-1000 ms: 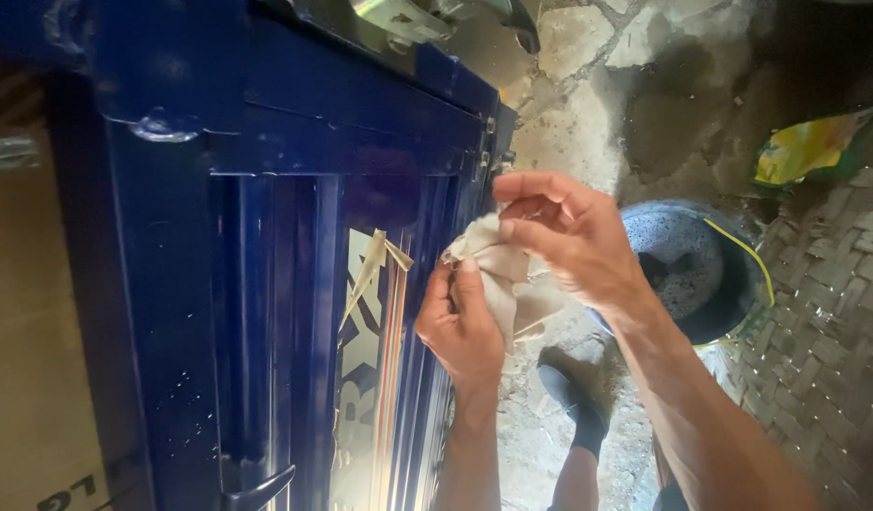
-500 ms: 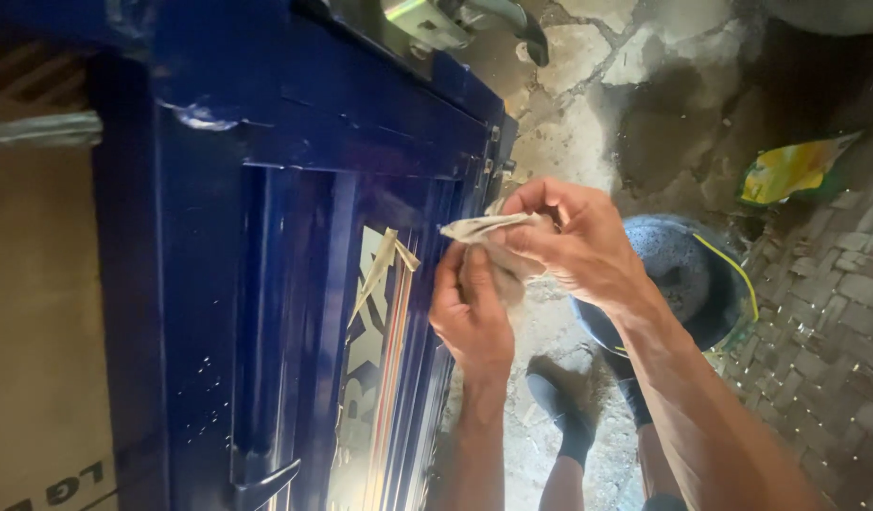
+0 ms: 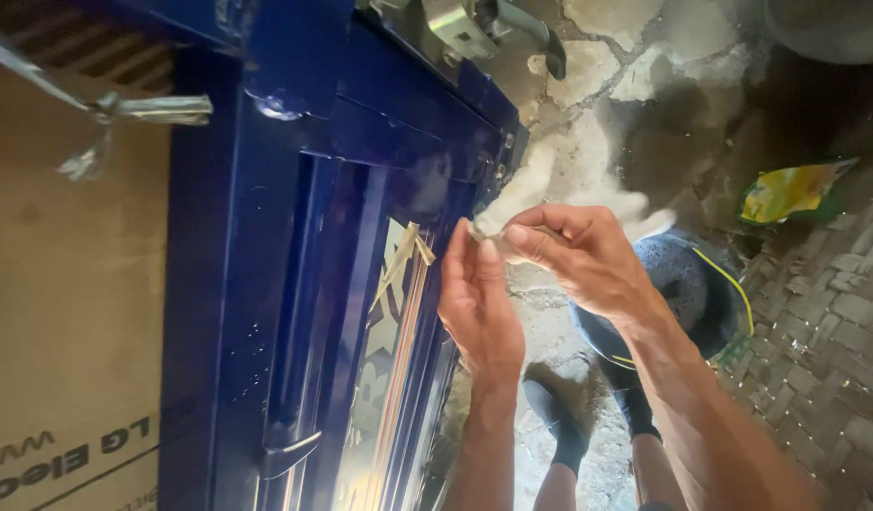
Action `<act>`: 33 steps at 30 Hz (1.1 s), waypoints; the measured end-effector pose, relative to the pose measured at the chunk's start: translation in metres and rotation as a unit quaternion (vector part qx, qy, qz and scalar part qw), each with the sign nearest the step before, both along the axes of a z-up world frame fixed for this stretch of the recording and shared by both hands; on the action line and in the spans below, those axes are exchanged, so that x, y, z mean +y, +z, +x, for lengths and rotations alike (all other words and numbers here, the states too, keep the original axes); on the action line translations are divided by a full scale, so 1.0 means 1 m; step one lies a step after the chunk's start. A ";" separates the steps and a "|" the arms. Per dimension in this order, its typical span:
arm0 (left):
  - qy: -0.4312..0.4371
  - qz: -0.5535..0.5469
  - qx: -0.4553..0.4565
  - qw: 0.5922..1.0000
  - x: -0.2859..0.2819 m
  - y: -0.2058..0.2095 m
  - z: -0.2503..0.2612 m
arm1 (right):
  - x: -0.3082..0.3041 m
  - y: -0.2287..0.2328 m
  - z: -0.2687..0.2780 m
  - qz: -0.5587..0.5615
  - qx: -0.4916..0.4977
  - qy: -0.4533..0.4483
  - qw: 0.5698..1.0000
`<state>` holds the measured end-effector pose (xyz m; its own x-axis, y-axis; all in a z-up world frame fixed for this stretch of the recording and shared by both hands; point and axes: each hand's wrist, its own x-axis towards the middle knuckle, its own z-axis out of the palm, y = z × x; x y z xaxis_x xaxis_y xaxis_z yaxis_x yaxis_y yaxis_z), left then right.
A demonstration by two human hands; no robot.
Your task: Washing a rag in a bucket with detergent and using it to wipe down a blue motorized tricycle.
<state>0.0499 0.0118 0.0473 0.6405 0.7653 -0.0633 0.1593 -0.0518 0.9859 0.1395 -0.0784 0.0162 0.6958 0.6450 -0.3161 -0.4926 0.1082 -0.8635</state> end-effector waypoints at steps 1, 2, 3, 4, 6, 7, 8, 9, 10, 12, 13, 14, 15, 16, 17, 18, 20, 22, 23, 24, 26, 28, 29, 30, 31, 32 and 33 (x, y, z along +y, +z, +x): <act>0.005 -0.031 0.002 0.999 0.001 -0.004 -0.002 | -0.002 0.002 0.002 -0.013 -0.016 0.009 1.000; 0.010 -0.063 0.004 0.998 0.002 -0.008 -0.004 | -0.003 0.004 0.004 -0.025 -0.032 0.017 0.999; 0.010 -0.063 0.004 0.998 0.000 -0.007 -0.004 | -0.005 0.011 0.007 -0.026 -0.033 0.017 0.999; 0.032 -0.059 0.020 0.998 -0.001 -0.007 -0.004 | -0.008 0.017 0.010 -0.095 -0.035 0.049 0.994; 0.053 -0.054 0.037 0.996 -0.004 -0.007 -0.003 | -0.011 0.027 0.015 -0.163 -0.037 0.080 0.983; 0.090 -0.096 0.008 0.991 -0.005 -0.007 -0.002 | -0.012 0.029 0.017 -0.108 -0.047 0.098 0.988; 0.126 -0.136 -0.020 0.982 -0.006 -0.008 -0.002 | -0.013 0.032 0.019 -0.052 -0.056 0.115 0.990; 0.127 -0.136 -0.021 0.982 -0.007 -0.002 0.003 | -0.014 0.029 0.018 -0.051 -0.057 0.116 0.990; 0.155 -0.196 -0.060 0.966 -0.008 0.003 0.008 | -0.015 0.025 0.017 -0.094 -0.154 0.108 0.978; 0.183 -0.255 -0.096 0.945 -0.011 0.007 0.014 | -0.016 0.018 0.015 -0.136 -0.247 0.098 0.954; 0.203 -0.265 -0.093 0.938 -0.012 0.005 0.016 | -0.017 0.015 0.014 -0.104 -0.305 0.076 0.944; 0.224 -0.275 -0.090 0.931 -0.014 0.004 0.018 | -0.017 0.013 0.013 -0.071 -0.360 0.053 0.929; 0.223 -0.274 -0.091 0.931 -0.015 0.005 0.021 | -0.016 0.014 0.015 -0.070 -0.362 0.053 0.928; 0.248 -0.260 -0.096 0.928 -0.017 0.006 0.024 | -0.015 0.015 0.017 -0.061 -0.413 0.025 0.908; 0.274 -0.245 -0.099 0.925 -0.019 0.006 0.026 | -0.014 0.016 0.017 -0.052 -0.461 -0.002 0.886; 0.274 -0.245 -0.098 0.925 -0.021 0.000 0.025 | -0.012 0.014 0.018 -0.052 -0.460 -0.002 0.886; 0.301 -0.193 -0.141 0.923 -0.026 -0.013 0.023 | -0.007 0.012 0.020 -0.073 -0.439 -0.014 0.895; 0.292 -0.157 -0.164 0.929 -0.025 -0.019 0.027 | 0.000 0.014 0.022 -0.067 -0.432 -0.028 0.899; 0.281 -0.119 -0.188 0.933 -0.025 -0.022 0.030 | 0.003 0.016 0.024 -0.061 -0.424 -0.045 0.902; 0.283 -0.120 -0.191 0.932 -0.024 -0.026 0.033 | 0.006 0.014 0.027 -0.060 -0.427 -0.042 0.901; 0.248 -0.041 -0.200 0.947 -0.020 -0.034 0.037 | 0.013 0.009 0.028 -0.070 -0.404 -0.062 0.910; 0.231 0.001 -0.198 0.952 -0.016 -0.046 0.044 | 0.020 0.008 0.033 -0.087 -0.392 -0.065 0.913; 0.213 0.043 -0.195 0.956 -0.013 -0.052 0.046 | 0.024 0.006 0.035 -0.105 -0.379 -0.069 0.917; 0.215 0.044 -0.195 0.956 -0.014 -0.053 0.048 | 0.026 0.001 0.036 -0.104 -0.379 -0.067 0.917; 0.205 0.081 -0.191 0.956 -0.014 -0.053 0.052 | 0.029 -0.005 0.037 -0.095 -0.393 -0.074 0.911; 0.195 0.118 -0.188 0.955 -0.013 -0.054 0.055 | 0.032 -0.011 0.039 -0.087 -0.407 -0.081 0.905; 0.197 0.118 -0.186 0.955 -0.013 -0.054 0.057 | 0.033 -0.012 0.040 -0.087 -0.406 -0.079 0.906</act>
